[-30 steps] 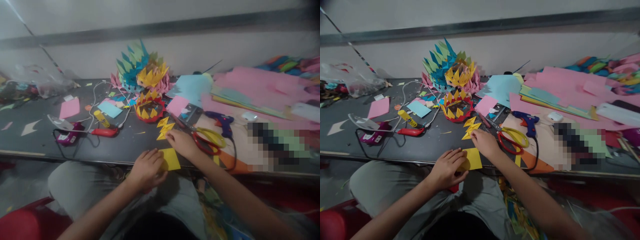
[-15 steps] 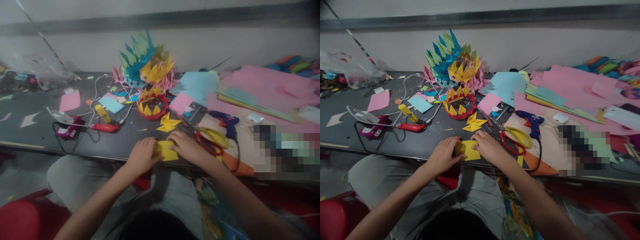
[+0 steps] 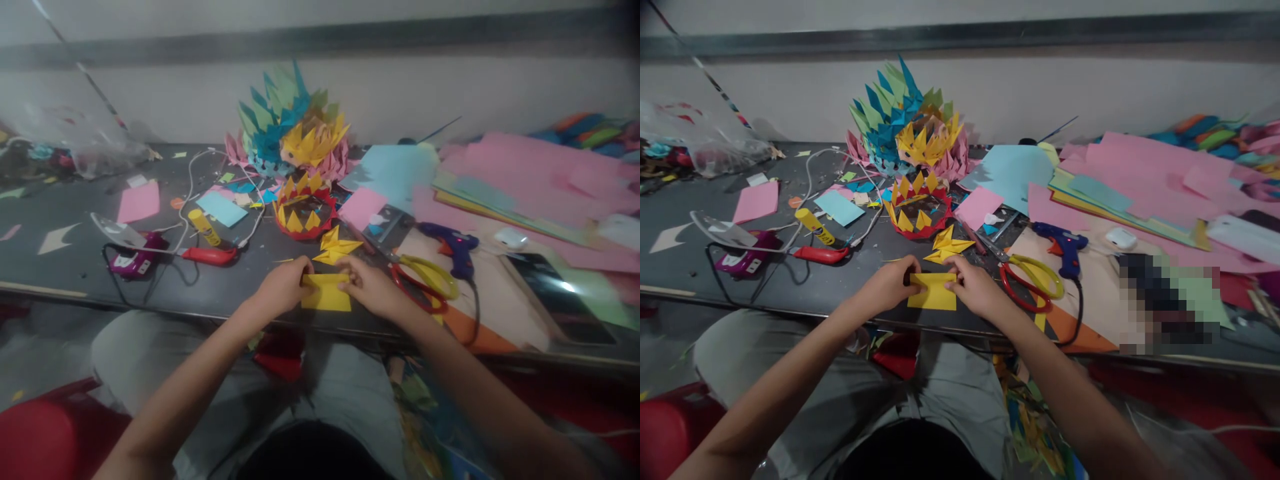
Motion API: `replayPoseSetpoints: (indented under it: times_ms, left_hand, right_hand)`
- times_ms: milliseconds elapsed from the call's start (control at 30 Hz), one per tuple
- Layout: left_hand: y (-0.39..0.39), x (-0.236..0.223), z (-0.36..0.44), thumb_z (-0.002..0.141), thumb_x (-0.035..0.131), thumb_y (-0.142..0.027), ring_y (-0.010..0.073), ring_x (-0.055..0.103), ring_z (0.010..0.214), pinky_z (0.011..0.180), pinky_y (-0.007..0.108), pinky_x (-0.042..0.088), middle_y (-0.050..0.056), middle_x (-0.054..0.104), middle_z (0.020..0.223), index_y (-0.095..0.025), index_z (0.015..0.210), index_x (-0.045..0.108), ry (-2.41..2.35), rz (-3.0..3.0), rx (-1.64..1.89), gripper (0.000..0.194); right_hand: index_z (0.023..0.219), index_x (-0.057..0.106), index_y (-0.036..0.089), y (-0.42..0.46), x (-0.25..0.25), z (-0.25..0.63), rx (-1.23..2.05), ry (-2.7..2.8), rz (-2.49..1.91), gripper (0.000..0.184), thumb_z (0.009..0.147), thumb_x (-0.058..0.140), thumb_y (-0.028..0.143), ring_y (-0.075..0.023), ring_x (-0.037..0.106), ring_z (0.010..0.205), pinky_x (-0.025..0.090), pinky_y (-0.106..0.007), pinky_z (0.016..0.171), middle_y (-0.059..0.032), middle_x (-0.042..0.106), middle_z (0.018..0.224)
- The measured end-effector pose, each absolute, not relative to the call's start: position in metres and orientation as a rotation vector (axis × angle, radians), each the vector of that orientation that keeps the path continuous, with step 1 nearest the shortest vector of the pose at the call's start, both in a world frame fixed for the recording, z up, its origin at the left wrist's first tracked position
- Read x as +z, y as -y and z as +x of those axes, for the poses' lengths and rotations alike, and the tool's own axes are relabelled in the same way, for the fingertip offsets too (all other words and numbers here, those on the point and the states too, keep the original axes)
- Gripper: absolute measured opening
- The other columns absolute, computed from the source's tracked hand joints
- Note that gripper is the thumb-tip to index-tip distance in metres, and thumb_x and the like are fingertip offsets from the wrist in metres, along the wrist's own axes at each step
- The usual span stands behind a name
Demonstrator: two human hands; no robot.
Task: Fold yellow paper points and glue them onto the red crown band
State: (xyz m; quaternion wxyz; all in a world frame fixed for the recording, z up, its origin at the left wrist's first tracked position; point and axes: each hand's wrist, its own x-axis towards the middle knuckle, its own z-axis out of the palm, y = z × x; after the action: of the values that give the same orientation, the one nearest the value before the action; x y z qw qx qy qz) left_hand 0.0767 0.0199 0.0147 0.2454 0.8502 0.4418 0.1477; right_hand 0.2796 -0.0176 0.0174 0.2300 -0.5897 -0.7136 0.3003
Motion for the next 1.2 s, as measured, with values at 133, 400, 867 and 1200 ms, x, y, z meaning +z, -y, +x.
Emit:
replayPoseSetpoints:
  times_ms: [133, 400, 867, 1200]
  left_hand:
    - [-0.019, 0.008, 0.073, 0.076, 0.06, -0.02, 0.0125, 0.053, 0.056, 0.052, 0.022, 0.036, -0.004, 0.057, 0.065, -0.02, 0.082, 0.054, -1.173, 2.238, 0.491, 0.009]
    - [-0.021, 0.003, 0.058, 0.08, 0.056, -0.013, 0.0153, 0.06, 0.081, 0.073, 0.027, 0.047, 0.002, 0.067, 0.086, -0.018, 0.088, 0.063, -0.838, 2.384, 0.542, 0.012]
    - [-0.022, 0.015, 0.039, 0.09, 0.044, -0.012, 0.0165, 0.062, 0.091, 0.079, 0.029, 0.051, 0.008, 0.066, 0.106, -0.015, 0.108, 0.059, -0.382, 3.009, 0.359, 0.024]
    - [-0.025, 0.025, 0.04, 0.09, 0.044, -0.011, 0.0181, 0.061, 0.089, 0.076, 0.029, 0.051, 0.01, 0.065, 0.104, -0.012, 0.11, 0.056, -0.179, 3.168, 0.255, 0.023]
  right_hand:
    - [0.115, 0.052, 0.02, 0.02, 0.009, 0.282, 0.924, 1.754, -1.592, 0.051, 0.066, 0.064, 0.02, -0.0119, 0.054, 0.058, 0.045, -0.025, 0.056, -0.0008, 0.062, 0.08]
    - [0.079, 0.069, 0.019, 0.023, 0.005, 0.29, 0.667, 2.14, -1.36, 0.017, 0.076, 0.052, 0.017, -0.0153, 0.06, 0.068, 0.048, -0.027, 0.062, -0.0047, 0.066, 0.078]
    - [0.111, 0.064, 0.022, 0.028, 0.006, 0.313, 0.349, 2.681, -1.033, 0.039, 0.094, 0.03, 0.022, -0.022, 0.057, 0.103, 0.047, -0.036, 0.083, -0.0105, 0.065, 0.112]
    - [0.112, 0.063, 0.026, 0.025, 0.009, 0.312, 0.803, 2.523, -1.269, 0.033, 0.09, 0.042, 0.039, -0.0217, 0.057, 0.104, 0.04, -0.034, 0.091, -0.0037, 0.064, 0.112]
